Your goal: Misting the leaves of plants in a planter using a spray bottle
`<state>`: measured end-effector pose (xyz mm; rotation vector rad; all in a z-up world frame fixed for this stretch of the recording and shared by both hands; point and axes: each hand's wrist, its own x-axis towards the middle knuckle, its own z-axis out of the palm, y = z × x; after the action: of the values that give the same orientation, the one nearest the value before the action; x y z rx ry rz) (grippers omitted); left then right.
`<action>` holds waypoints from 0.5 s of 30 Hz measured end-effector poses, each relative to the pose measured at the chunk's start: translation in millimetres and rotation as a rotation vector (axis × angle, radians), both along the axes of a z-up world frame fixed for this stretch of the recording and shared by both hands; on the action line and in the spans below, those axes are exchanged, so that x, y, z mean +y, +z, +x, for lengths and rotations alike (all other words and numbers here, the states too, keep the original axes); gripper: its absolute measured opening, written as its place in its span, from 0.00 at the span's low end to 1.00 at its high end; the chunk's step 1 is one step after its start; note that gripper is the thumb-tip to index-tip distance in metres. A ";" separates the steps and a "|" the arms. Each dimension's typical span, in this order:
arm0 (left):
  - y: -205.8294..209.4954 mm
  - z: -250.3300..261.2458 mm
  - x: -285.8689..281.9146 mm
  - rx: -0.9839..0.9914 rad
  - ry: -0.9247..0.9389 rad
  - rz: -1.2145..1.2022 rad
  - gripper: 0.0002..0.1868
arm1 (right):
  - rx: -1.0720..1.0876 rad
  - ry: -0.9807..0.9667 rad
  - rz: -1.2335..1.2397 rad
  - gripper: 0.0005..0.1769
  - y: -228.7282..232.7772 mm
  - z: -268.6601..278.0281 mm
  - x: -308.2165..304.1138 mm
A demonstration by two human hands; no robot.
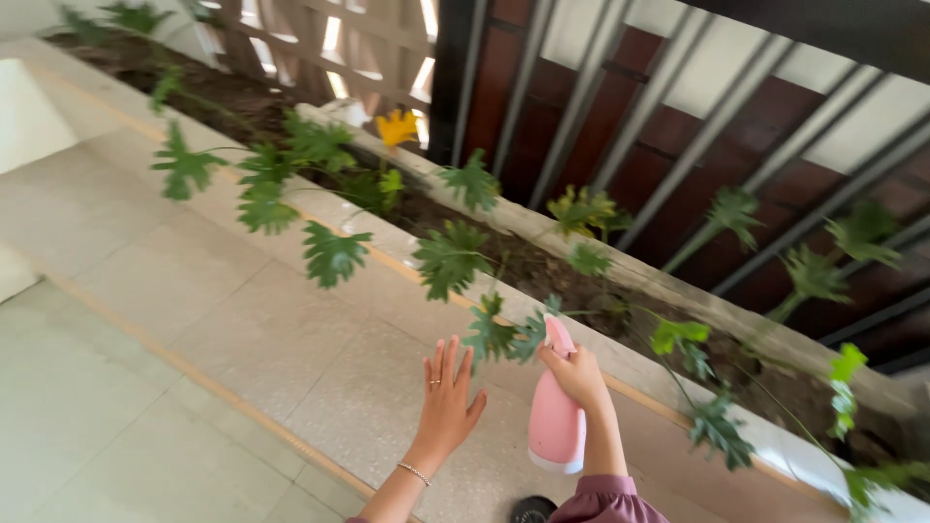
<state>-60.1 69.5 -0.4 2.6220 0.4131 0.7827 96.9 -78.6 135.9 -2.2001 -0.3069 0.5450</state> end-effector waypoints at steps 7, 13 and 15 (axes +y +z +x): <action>-11.7 -27.1 32.2 -0.026 0.119 -0.006 0.39 | 0.009 0.126 -0.032 0.21 19.8 -38.0 64.1; -13.0 -44.9 59.9 0.016 0.182 -0.064 0.39 | -0.082 0.102 0.118 0.19 14.9 -50.9 106.5; -11.5 -52.7 67.9 0.032 0.196 -0.084 0.40 | -0.100 0.090 0.165 0.16 26.2 -62.3 118.5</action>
<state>-112.8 137.4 -11.9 2.5455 0.7057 0.7669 34.5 39.9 162.1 -2.0644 -0.4888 0.4433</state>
